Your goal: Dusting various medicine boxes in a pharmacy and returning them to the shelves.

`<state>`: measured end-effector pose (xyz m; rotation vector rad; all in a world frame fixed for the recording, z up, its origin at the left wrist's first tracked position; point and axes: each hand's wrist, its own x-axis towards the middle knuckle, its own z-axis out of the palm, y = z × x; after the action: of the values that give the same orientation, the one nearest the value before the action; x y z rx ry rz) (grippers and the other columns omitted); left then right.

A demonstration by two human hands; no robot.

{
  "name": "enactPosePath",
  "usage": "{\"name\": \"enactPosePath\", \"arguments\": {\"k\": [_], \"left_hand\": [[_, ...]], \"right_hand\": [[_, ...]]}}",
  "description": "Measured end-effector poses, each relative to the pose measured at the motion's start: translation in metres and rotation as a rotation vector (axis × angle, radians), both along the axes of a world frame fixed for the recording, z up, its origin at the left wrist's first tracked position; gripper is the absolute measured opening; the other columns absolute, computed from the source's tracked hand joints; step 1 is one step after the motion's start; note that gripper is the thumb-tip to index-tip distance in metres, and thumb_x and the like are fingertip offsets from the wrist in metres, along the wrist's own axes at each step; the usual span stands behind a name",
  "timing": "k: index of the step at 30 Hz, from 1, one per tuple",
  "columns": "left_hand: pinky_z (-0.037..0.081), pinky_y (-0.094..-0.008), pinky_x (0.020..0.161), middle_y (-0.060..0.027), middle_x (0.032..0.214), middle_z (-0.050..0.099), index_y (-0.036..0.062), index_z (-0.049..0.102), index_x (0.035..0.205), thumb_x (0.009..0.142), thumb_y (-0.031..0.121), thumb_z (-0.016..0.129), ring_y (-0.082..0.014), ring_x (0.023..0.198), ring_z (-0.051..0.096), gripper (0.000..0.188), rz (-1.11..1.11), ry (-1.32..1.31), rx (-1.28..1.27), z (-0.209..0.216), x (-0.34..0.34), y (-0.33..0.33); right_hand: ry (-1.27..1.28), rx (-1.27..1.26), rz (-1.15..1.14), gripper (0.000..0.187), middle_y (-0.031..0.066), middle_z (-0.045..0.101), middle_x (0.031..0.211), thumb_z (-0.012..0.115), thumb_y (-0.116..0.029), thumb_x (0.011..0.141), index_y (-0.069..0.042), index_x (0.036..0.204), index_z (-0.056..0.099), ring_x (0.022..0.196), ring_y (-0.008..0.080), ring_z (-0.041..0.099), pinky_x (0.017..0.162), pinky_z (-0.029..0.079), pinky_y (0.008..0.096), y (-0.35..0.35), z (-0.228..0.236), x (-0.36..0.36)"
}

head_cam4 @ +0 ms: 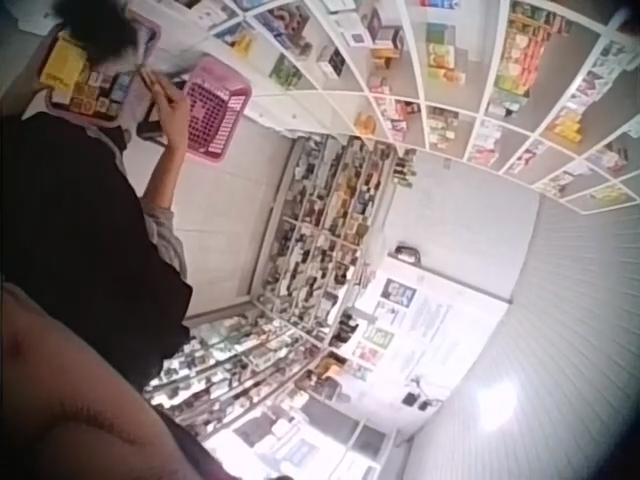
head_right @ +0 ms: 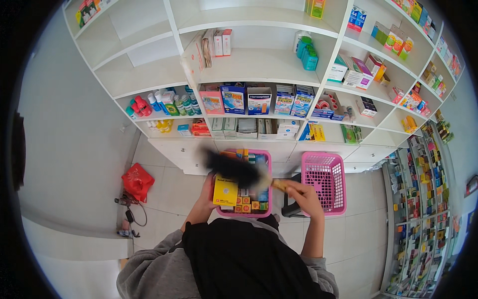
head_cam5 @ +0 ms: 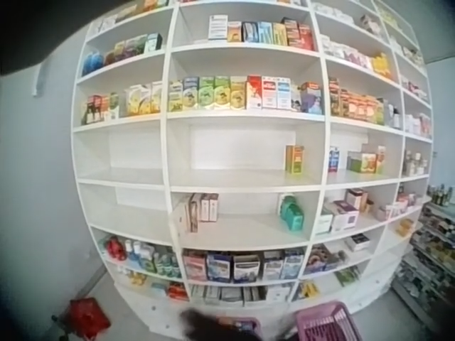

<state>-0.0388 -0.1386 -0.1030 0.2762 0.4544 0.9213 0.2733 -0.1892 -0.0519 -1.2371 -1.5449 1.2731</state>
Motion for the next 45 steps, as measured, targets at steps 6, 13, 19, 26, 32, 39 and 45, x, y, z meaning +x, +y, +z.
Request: {"name": "enactPosePath", "arguments": {"k": [6,13,19,26,32,39,45], "left_hand": [[0.048,-0.0431,0.091,-0.0133,0.114,0.062,0.0063,0.050,0.127,0.095,0.049,0.033,-0.0274,0.105,0.060,0.056,0.080,0.037,-0.113,-0.003,-0.002,0.000],[0.047,-0.0415,0.095,-0.0128,0.119,0.060,0.0072,0.048,0.129,0.096,0.049,0.031,-0.0262,0.106,0.060,0.055,-0.111,-0.183,0.095,-0.001,-0.002,-0.001],[0.048,-0.0427,0.093,-0.0147,0.120,0.058,0.0054,0.045,0.131,0.095,0.053,0.032,-0.0279,0.111,0.057,0.061,-0.057,0.058,0.004,-0.002,0.000,-0.002],[0.053,-0.0420,0.083,-0.0140,0.119,0.058,0.0075,0.047,0.129,0.094,0.055,0.035,-0.0278,0.097,0.062,0.061,-0.117,-0.111,0.023,-0.008,-0.003,-0.002],[0.047,-0.0428,0.093,-0.0133,0.122,0.056,0.0072,0.044,0.132,0.096,0.046,0.036,-0.0257,0.108,0.058,0.054,-0.030,0.022,-0.087,-0.009,-0.007,0.003],[0.047,-0.0388,0.092,-0.0138,0.117,0.058,0.0030,0.048,0.128,0.098,0.041,0.035,-0.0254,0.104,0.060,0.050,0.030,0.079,-0.117,-0.025,-0.006,0.002],[0.050,-0.0395,0.087,-0.0156,0.113,0.059,0.0033,0.045,0.129,0.098,0.044,0.032,-0.0253,0.099,0.060,0.053,-0.066,-0.086,-0.003,-0.026,-0.004,0.005]], "right_hand": [[-0.010,-0.054,0.013,0.027,0.0020,0.066,0.082,0.059,-0.011,0.089,-0.003,0.114,0.064,0.070,0.0054,0.054,0.065,0.045,0.0200,-0.004,-0.002,0.012],[0.003,-0.095,0.034,0.025,0.0010,0.065,0.079,0.061,-0.011,0.088,-0.003,0.111,0.066,0.067,0.0064,0.054,0.062,0.045,0.0212,-0.011,0.000,0.016],[0.007,-0.132,-0.091,0.024,0.0009,0.064,0.080,0.062,-0.012,0.088,-0.003,0.110,0.067,0.069,0.0057,0.053,0.062,0.043,0.0203,-0.010,-0.004,0.012],[-0.005,-0.113,-0.004,0.027,0.0018,0.065,0.081,0.064,-0.010,0.086,-0.002,0.111,0.066,0.068,0.0045,0.052,0.059,0.042,0.0196,-0.014,-0.009,0.018],[0.096,-0.164,-0.011,0.027,0.0010,0.066,0.080,0.067,-0.008,0.084,-0.003,0.110,0.067,0.069,0.0042,0.054,0.060,0.043,0.0189,-0.014,-0.014,0.015],[0.102,-0.147,-0.011,0.025,0.0008,0.065,0.080,0.064,-0.008,0.086,-0.004,0.110,0.067,0.068,0.0039,0.054,0.060,0.042,0.0187,-0.014,-0.014,0.013],[0.121,-0.184,-0.035,0.025,0.0021,0.065,0.081,0.061,-0.010,0.088,-0.004,0.111,0.066,0.066,0.0048,0.054,0.058,0.043,0.0188,-0.014,-0.008,0.009]]}}
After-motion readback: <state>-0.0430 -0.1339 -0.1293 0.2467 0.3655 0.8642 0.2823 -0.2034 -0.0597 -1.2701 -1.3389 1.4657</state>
